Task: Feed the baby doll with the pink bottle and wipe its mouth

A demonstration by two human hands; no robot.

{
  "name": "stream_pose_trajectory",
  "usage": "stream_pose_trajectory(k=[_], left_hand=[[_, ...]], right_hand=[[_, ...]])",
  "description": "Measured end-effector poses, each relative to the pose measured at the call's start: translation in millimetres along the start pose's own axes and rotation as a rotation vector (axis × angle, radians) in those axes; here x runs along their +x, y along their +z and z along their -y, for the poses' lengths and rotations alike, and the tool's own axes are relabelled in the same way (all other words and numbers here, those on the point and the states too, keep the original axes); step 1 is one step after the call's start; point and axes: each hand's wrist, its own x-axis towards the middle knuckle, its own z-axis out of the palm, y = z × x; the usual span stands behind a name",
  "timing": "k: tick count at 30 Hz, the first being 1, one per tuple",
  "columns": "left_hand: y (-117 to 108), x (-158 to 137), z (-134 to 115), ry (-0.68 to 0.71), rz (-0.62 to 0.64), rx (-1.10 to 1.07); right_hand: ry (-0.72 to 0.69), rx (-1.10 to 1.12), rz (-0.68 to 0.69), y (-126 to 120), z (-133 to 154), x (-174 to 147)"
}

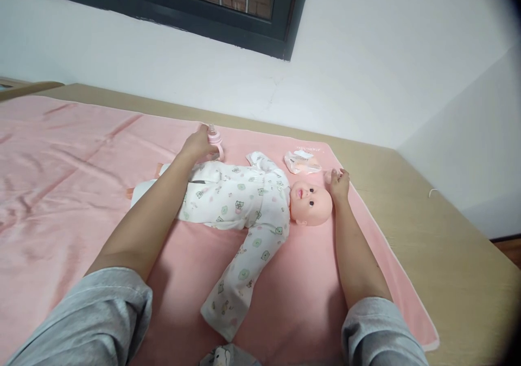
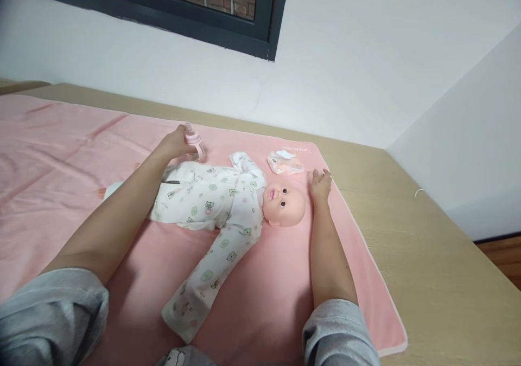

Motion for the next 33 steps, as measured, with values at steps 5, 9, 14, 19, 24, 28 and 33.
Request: stream_pose_trajectory(k=[5, 9, 14, 19, 24, 28, 33], left_hand=[[-11.2, -4.4, -2.6, 0.012, 0.04, 0.036], [-32.6, -19.9, -11.4, -0.022, -0.096, 0.072], [-54.9, -61.8, -56.9, 0.32, -0.477, -0.049], [-33.1, -79.1, -133.9, 0.621, -0.315, -0.074], [11.2, -63.9, -200.4, 0.719, 0.143, 0.214], [42.7, -49.9, -236.2, 0.722, 0.54, 0.33], [76.1, -38.6, -251.3, 0.644, 0.981, 0.08]], right_hand=[[-0.011, 0.011, 0.0, -0.1, 1.2, -0.6], [-0.002, 0.044, -0.038, 1.2, 4.9, -1.5], [-0.079, 0.062, -0.145, 0.9, 13.2, -2.8], [-0.29, 0.127, -0.286, -4.8, 27.1, -9.6], [-0.434, 0.161, -0.097, -3.4, 44.0, -24.2], [-0.462, 0.112, 0.125, 2.0, 57.6, -33.2], [-0.429, 0.112, 0.221, 7.7, 68.1, -39.5]])
